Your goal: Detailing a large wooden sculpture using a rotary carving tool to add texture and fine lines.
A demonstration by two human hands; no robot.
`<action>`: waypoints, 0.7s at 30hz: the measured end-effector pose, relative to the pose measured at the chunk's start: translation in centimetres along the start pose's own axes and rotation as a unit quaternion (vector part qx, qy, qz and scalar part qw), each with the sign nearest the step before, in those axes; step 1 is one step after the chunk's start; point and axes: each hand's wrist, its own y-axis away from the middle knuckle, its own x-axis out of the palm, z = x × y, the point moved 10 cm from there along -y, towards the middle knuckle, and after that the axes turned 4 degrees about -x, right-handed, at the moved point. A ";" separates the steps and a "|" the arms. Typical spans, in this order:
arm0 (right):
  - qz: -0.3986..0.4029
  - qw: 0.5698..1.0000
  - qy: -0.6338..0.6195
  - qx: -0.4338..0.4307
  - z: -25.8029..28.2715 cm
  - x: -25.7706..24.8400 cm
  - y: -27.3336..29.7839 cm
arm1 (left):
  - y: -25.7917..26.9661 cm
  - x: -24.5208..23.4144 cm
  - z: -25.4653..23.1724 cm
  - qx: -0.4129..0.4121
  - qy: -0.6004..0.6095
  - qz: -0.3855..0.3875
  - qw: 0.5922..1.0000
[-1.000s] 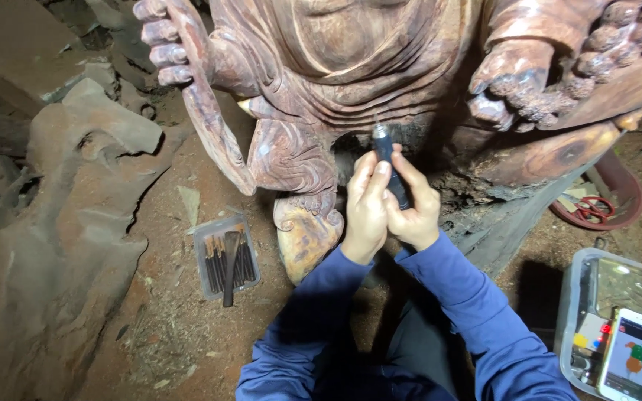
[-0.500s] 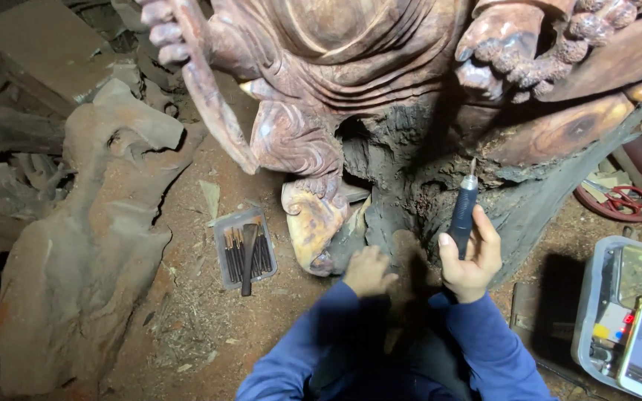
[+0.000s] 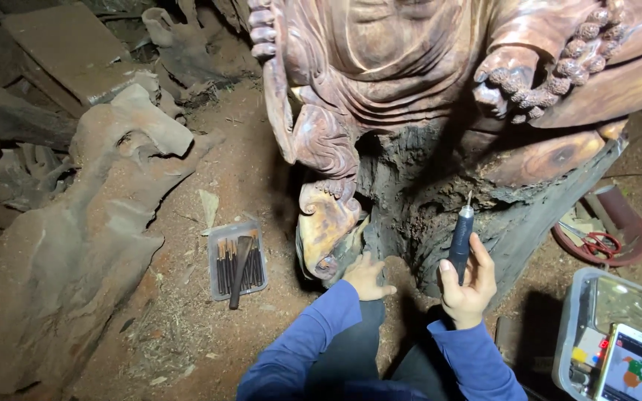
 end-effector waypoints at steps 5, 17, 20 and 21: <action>0.008 1.000 -0.009 0.014 -0.3 1.7 0.8 | 0.7 0.6 1.7 -0.018 0.022 0.005 1.000; 0.013 1.000 0.007 -0.005 -1.0 3.9 1.6 | 1.6 -0.2 3.3 -0.034 0.083 -0.022 0.996; 0.018 1.000 0.010 -0.010 -1.3 4.2 1.4 | 1.8 -0.4 3.3 -0.036 0.090 -0.020 0.995; 0.021 1.000 0.012 -0.020 -1.3 4.2 1.2 | 1.6 -0.3 3.3 -0.035 0.090 -0.019 0.995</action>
